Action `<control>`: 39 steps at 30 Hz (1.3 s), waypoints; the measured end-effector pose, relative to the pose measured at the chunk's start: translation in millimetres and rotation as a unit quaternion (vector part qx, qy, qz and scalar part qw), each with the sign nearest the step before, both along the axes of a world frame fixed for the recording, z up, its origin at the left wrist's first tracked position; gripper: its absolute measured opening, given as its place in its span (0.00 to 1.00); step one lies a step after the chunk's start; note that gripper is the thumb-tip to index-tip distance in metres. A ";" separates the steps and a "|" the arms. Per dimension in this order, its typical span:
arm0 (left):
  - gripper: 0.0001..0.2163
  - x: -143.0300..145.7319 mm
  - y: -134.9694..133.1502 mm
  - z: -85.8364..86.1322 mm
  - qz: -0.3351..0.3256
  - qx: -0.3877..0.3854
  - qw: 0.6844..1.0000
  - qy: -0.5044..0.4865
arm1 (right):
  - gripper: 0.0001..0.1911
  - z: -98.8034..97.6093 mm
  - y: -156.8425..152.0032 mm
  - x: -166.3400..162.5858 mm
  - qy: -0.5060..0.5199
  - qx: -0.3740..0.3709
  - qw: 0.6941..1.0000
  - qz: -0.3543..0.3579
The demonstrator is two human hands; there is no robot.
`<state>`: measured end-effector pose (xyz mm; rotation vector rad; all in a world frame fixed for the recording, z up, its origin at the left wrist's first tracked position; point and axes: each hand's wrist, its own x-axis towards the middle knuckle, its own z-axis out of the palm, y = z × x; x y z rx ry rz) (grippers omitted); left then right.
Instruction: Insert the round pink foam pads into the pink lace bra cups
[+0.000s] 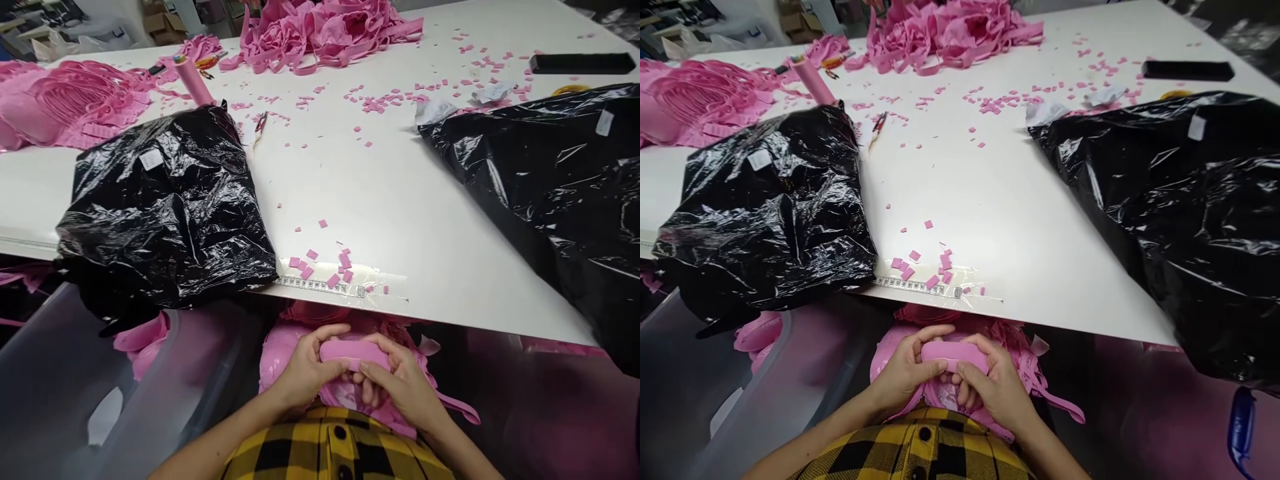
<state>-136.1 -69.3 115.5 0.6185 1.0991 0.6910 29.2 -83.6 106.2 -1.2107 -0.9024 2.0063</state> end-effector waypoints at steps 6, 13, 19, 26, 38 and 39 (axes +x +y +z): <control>0.11 -1.5 2.3 -2.2 -0.044 0.011 0.998 -0.038 | 0.11 -11.3 -14.5 -4.0 0.018 0.008 0.998 -0.065; 0.06 -7.6 -1.9 -3.3 -0.024 0.128 0.991 0.024 | 0.08 -13.7 -12.9 -15.6 0.063 0.001 0.990 -0.129; 0.10 -22.7 -9.8 -6.9 -0.115 0.317 0.935 0.110 | 0.10 -12.1 -11.1 -17.8 0.073 -0.076 0.984 -0.141; 0.07 -12.4 -15.1 -11.6 -0.021 0.281 0.949 0.145 | 0.11 -18.1 -9.4 -17.1 0.061 -0.086 0.989 -0.107; 0.12 -13.4 -6.1 -17.9 0.078 -0.030 0.995 -0.050 | 0.14 -7.8 6.5 -9.6 -0.260 0.524 0.808 0.062; 0.12 -13.8 -5.6 -18.6 0.082 -0.038 0.994 -0.056 | 0.14 -6.9 8.2 -10.2 -0.261 0.531 0.803 0.075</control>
